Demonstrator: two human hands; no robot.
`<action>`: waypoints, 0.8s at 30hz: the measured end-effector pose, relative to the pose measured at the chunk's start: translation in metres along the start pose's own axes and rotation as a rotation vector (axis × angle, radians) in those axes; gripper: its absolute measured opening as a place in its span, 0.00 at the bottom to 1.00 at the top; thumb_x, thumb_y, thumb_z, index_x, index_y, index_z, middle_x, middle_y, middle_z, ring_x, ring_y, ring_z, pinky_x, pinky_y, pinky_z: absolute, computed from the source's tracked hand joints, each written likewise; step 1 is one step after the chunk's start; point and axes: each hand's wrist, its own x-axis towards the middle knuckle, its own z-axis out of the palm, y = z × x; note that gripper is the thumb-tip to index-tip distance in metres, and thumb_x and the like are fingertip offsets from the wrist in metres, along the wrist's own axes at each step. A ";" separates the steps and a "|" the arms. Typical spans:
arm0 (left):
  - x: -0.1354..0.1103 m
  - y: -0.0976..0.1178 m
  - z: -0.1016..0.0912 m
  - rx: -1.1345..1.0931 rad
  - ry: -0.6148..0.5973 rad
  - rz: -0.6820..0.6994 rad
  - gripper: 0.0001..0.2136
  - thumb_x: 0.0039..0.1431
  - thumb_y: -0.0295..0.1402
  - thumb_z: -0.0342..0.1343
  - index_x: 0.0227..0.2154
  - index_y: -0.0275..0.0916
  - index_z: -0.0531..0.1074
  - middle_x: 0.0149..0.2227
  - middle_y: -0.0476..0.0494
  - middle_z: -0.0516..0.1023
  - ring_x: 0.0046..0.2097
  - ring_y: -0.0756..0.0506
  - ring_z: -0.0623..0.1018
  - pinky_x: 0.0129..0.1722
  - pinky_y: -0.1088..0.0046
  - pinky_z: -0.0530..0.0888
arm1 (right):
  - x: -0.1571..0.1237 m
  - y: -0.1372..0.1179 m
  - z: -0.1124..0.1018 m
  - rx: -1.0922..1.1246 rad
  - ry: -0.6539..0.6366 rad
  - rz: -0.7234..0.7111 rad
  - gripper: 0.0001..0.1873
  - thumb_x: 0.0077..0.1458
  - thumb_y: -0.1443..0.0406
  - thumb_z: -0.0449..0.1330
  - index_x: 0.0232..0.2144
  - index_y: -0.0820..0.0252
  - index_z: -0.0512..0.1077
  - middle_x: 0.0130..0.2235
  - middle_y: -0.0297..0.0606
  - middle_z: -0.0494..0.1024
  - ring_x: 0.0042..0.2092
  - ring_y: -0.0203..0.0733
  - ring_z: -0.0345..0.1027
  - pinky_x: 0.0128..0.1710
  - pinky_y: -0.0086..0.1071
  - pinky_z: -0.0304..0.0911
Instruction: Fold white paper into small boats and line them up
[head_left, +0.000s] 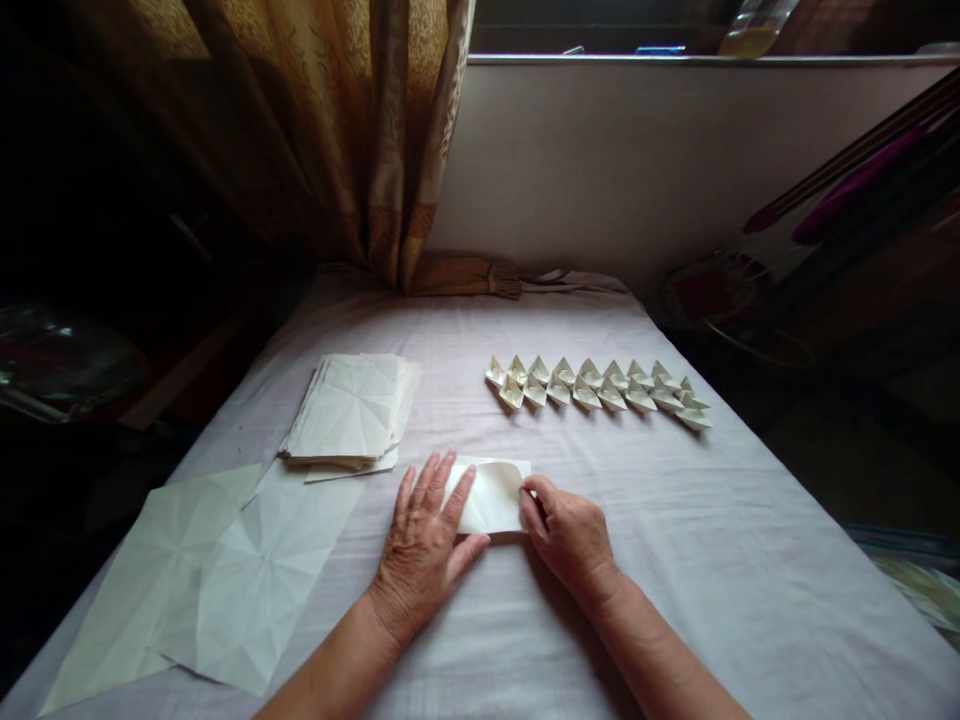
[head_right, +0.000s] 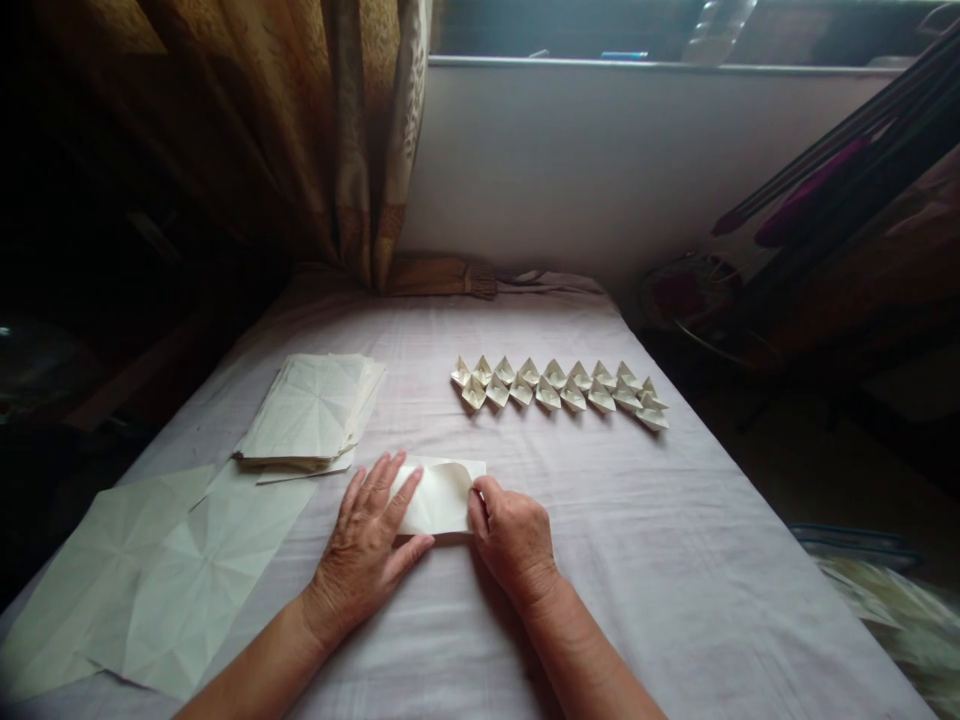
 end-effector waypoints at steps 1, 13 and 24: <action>-0.002 -0.005 0.002 0.018 0.029 -0.062 0.33 0.60 0.42 0.57 0.65 0.35 0.54 0.66 0.29 0.58 0.67 0.33 0.57 0.63 0.48 0.57 | -0.001 0.002 0.000 0.033 0.020 0.005 0.18 0.64 0.63 0.46 0.30 0.57 0.73 0.19 0.33 0.76 0.20 0.36 0.68 0.24 0.29 0.50; -0.005 -0.010 -0.006 -0.346 -0.003 -0.102 0.04 0.61 0.33 0.56 0.33 0.42 0.75 0.39 0.45 0.82 0.50 0.40 0.77 0.59 0.46 0.64 | -0.005 0.002 -0.011 0.339 0.040 0.144 0.15 0.64 0.61 0.46 0.30 0.57 0.69 0.25 0.34 0.76 0.26 0.38 0.71 0.28 0.28 0.58; -0.014 0.006 -0.005 -0.164 0.043 -0.273 0.25 0.59 0.37 0.55 0.59 0.38 0.61 0.33 0.44 0.77 0.39 0.40 0.77 0.46 0.58 0.74 | -0.019 -0.003 -0.007 0.034 0.068 0.030 0.18 0.66 0.62 0.45 0.31 0.57 0.72 0.24 0.37 0.76 0.26 0.39 0.68 0.30 0.31 0.53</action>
